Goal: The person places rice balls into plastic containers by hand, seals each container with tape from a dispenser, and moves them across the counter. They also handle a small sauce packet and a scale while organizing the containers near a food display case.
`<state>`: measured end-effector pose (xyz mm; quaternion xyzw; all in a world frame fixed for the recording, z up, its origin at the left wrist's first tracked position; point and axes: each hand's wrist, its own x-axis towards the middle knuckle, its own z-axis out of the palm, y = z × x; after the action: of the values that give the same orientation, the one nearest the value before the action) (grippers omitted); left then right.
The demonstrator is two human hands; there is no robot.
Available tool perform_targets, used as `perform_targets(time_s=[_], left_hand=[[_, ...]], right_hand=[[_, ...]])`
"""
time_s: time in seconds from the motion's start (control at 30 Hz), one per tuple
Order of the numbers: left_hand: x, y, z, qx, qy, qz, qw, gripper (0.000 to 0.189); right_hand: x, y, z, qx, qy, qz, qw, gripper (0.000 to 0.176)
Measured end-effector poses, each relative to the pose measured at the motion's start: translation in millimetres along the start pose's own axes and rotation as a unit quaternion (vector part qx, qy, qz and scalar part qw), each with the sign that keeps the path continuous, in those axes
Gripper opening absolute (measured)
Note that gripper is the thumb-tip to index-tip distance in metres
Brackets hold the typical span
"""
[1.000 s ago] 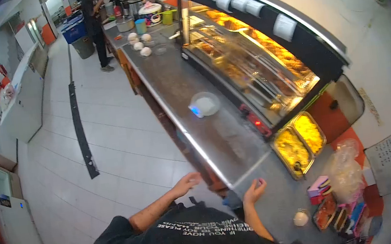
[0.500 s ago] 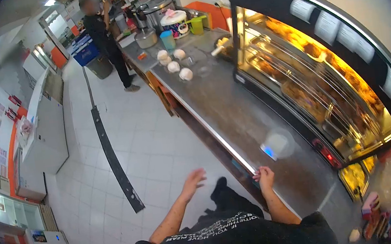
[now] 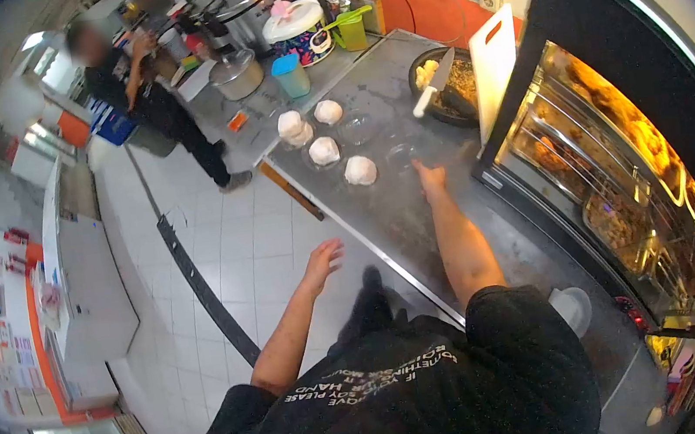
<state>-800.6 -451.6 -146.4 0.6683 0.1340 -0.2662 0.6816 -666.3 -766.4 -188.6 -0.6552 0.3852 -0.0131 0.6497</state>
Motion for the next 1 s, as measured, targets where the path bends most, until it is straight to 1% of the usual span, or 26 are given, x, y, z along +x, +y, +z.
perform_targets(time_s=[0.03,0.07,0.1,0.13,0.17,0.2,0.23,0.27,0.33,0.37,0.4,0.43,0.47,0.5,0.53,0.57,0.63,0.67,0.7,0.73,0.77,0.83,0.87,0.93,0.97,1.0], left_hand=[[41.1,12.5,-10.8,0.006,-0.011,-0.005,1.000,0.044],[78.9,21.6,-20.0,0.011,-0.035,-0.012,0.999,0.047],[115.5,29.3,-27.3,0.014,-0.061,-0.020,0.998,0.050],[150.3,35.4,-30.1,0.014,-0.075,-0.029,0.997,0.050],[180.1,40.4,-32.6,-0.039,-0.047,-0.054,0.997,0.056],[203.8,46.8,-33.9,-0.090,-0.018,-0.080,0.993,0.061],[217.9,54.5,-34.8,-0.089,-0.024,-0.093,0.991,0.061],[227.5,63.3,-34.8,-0.130,-0.008,-0.117,0.985,0.066],[238.7,86.3,-37.0,-0.170,0.005,-0.151,0.974,0.071],[240.2,99.8,-38.6,-0.162,0.116,-0.160,0.967,0.074],[244.9,108.4,-39.7,-0.150,0.225,-0.165,0.949,0.078],[264.3,99.3,-47.1,-0.148,0.219,-0.170,0.949,0.078],[287.4,84.5,-59.9,-0.092,0.238,-0.076,0.964,0.073],[306.8,67.5,-73.1,-0.035,0.253,0.018,0.967,0.068],[321.7,62.5,-84.1,0.064,0.230,0.040,0.970,0.057],[325.3,57.3,-88.9,0.070,0.222,0.036,0.972,0.057],[326.5,64.8,-83.6,0.167,0.162,0.071,0.970,0.056],[321.3,65.4,-77.2,0.171,0.152,0.073,0.971,0.056],[298.6,84.4,-65.4,0.158,0.097,0.038,0.982,0.056],[284.0,96.0,-57.8,0.145,0.043,0.003,0.989,0.056],[282.7,95.8,-55.9,0.150,0.033,0.005,0.988,0.056],[286.3,93.4,-51.5,0.250,-0.086,-0.018,0.964,0.050],[294.6,91.9,-48.3,0.253,-0.095,-0.016,0.963,0.050],[317.6,83.6,-44.6,0.360,-0.026,0.104,0.927,0.044],[327.2,86.4,-43.2,0.362,-0.032,0.104,0.926,0.044],[332.6,99.0,-39.9,0.286,-0.066,0.092,0.952,0.042]], right_hand=[[14.5,-9.8,15.1,-0.009,0.000,0.035,0.999,0.041],[43.3,4.0,31.4,-0.007,0.013,0.044,0.999,0.041],[94.8,40.3,47.6,0.003,0.027,-0.009,1.000,0.040],[94.2,26.6,55.8,0.007,0.040,-0.065,0.997,0.040],[81.2,23.0,53.8,0.002,0.052,-0.058,0.997,0.040],[24.7,-11.3,62.6,-0.041,0.081,-0.196,0.976,0.039],[-2.4,-16.2,73.9,-0.127,0.101,-0.305,0.938,0.039],[-27.0,-19.7,85.0,-0.211,0.117,-0.407,0.881,0.038],[-91.3,-55.9,109.7,-0.340,0.054,-0.471,0.812,0.040],[-99.2,-44.1,122.2,-0.346,0.057,-0.462,0.815,0.040],[-100.7,-27.4,133.8,-0.384,0.057,-0.443,0.808,0.046],[-94.0,-16.6,142.6,-0.420,0.056,-0.426,0.799,0.052],[-80.7,-8.1,149.2,-0.424,0.059,-0.421,0.800,0.052],[-67.5,1.2,154.3,-0.397,0.058,-0.322,0.857,0.056],[-61.0,6.0,157.1,-0.362,0.058,-0.218,0.904,0.059],[-59.2,-0.2,158.7,-0.362,0.063,-0.209,0.906,0.059],[-56.9,-22.7,158.0,-0.260,0.157,-0.234,0.924,0.069],[-49.8,-9.9,152.1,-0.258,0.167,-0.229,0.923,0.069],[-36.7,11.8,142.7,-0.134,0.102,-0.145,0.975,0.071],[-30.7,25.9,132.4,-0.003,0.033,-0.061,0.998,0.074],[-35.5,28.9,124.0,0.002,0.043,-0.060,0.997,0.074],[-49.2,39.5,105.7,0.039,0.037,-0.020,0.998,0.079],[-54.5,47.3,93.3,-0.028,0.072,0.010,0.997,0.078],[-76.1,45.7,70.0,-0.048,0.114,0.025,0.992,0.077],[-86.6,43.8,60.0,-0.069,0.146,0.038,0.986,0.076],[-92.9,51.7,49.4,-0.066,0.152,0.041,0.985,0.076]])
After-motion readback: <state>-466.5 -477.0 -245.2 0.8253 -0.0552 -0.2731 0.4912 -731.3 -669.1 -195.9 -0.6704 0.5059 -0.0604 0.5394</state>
